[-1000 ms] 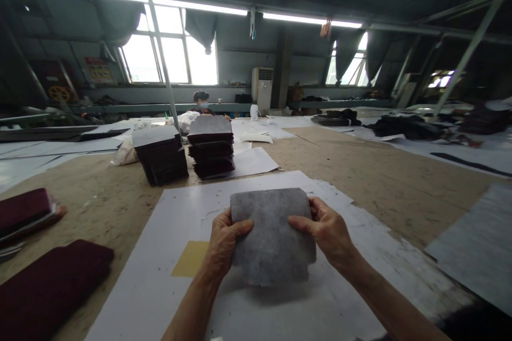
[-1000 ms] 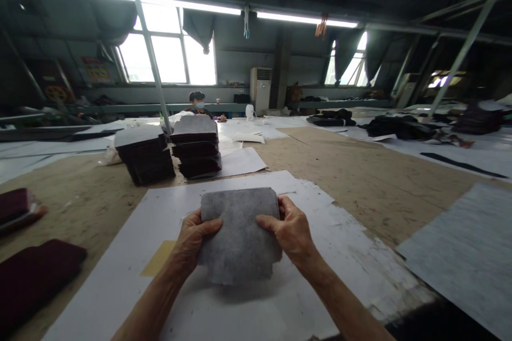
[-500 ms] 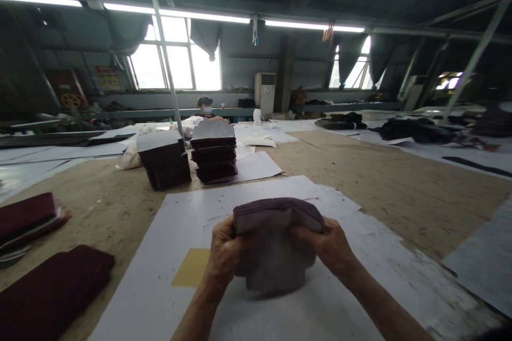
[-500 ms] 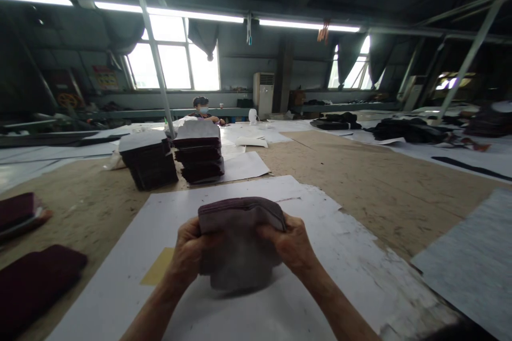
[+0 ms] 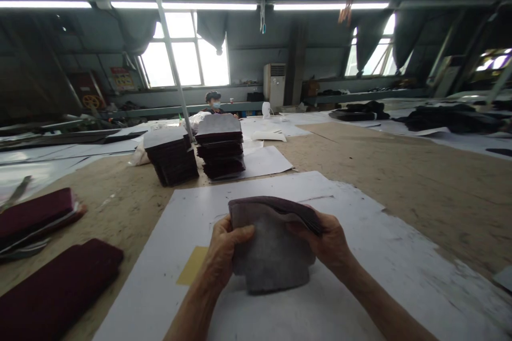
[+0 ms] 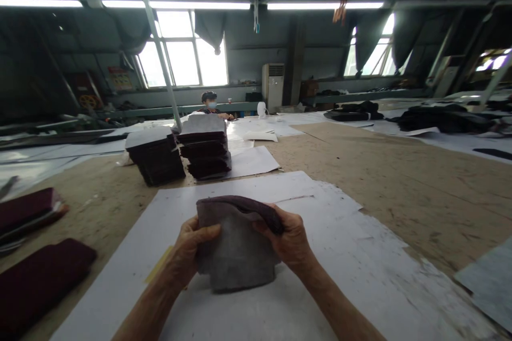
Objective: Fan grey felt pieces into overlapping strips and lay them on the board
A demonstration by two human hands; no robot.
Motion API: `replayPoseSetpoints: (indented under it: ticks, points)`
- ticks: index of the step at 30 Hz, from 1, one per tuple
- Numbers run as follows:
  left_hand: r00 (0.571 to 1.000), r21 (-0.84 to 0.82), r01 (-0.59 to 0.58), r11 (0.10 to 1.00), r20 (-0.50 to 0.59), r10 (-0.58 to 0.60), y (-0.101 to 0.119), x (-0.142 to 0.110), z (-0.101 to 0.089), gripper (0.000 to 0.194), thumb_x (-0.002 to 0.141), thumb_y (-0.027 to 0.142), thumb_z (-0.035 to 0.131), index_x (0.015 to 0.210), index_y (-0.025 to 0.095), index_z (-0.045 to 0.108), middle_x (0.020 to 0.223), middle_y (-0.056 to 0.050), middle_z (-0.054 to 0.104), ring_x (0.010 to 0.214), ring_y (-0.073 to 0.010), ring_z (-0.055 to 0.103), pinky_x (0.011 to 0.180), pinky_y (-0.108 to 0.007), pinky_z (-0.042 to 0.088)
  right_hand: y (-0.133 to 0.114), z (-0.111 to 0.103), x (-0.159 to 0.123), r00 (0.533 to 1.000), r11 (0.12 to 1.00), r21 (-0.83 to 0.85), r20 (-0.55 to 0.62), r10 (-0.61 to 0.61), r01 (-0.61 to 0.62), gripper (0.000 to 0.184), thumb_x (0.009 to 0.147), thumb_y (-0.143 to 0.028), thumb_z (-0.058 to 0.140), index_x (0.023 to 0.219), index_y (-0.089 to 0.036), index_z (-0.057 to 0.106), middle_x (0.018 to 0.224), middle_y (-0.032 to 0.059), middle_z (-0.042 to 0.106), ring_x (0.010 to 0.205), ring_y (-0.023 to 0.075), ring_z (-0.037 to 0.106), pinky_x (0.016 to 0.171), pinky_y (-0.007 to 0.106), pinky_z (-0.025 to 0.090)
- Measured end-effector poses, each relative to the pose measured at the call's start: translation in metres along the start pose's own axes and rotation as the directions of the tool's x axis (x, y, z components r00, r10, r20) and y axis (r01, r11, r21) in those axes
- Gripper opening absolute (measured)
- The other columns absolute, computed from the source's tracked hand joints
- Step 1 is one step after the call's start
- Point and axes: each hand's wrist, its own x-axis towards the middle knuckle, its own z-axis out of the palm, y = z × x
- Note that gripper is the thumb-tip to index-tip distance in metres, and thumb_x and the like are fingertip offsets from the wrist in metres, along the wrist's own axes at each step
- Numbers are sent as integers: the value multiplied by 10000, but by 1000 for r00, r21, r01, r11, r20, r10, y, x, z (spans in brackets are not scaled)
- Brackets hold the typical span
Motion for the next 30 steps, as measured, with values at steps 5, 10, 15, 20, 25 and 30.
replayPoseSetpoints:
  ticks: [5, 10, 15, 20, 25, 30]
  points:
    - [1000, 86, -14, 996, -3, 14, -7, 2, 3, 220, 630, 257, 723, 807, 129, 703, 739, -38, 692, 660, -162, 587, 627, -260, 466, -2, -10, -6, 998, 998, -17, -6, -55, 55, 308, 530, -300, 783, 819, -205, 734, 868, 42, 704, 852, 244, 633, 835, 344, 484]
    - [989, 176, -141, 974, -18, 146, -4, 2, 6, 191, 542, 146, 773, 726, 173, 730, 686, 39, 663, 690, -118, 550, 687, -195, 427, -5, -18, -3, 990, 994, 41, 98, 99, -104, 359, 653, -431, 670, 786, -99, 710, 685, 105, 688, 573, 243, 635, 520, 348, 517]
    - [997, 126, -74, 989, 9, 74, -2, -3, 7, 281, 523, 152, 755, 802, 167, 729, 761, 3, 692, 743, -168, 602, 714, -241, 454, -5, -14, -14, 1000, 1000, 4, -25, -9, 9, 279, 584, -347, 749, 811, -188, 715, 780, 35, 699, 733, 207, 641, 715, 310, 514]
    - [995, 67, 100, 993, 23, -101, -3, -7, 8, 330, 611, 316, 709, 872, 114, 696, 719, -82, 696, 624, -218, 630, 607, -330, 500, -10, -11, -19, 999, 1000, 19, -47, 18, -17, 298, 537, -310, 786, 815, -233, 710, 838, 4, 695, 843, 210, 621, 833, 288, 474]
    - [996, 110, 53, 993, -72, -45, -8, -6, 13, 256, 591, 286, 774, 771, 132, 677, 694, -24, 688, 591, -145, 603, 557, -227, 472, -8, -7, -14, 965, 952, 161, 79, 252, -261, 355, 611, -390, 726, 860, -153, 641, 749, 54, 689, 625, 203, 626, 590, 330, 520]
    - [989, 93, 58, 994, -142, -45, -11, -8, 18, 327, 550, 313, 789, 781, 125, 655, 658, -16, 676, 547, -156, 599, 520, -248, 476, -5, -3, -17, 967, 940, 228, 70, 244, -253, 402, 639, -418, 702, 925, -155, 598, 809, 58, 689, 682, 194, 630, 633, 329, 525]
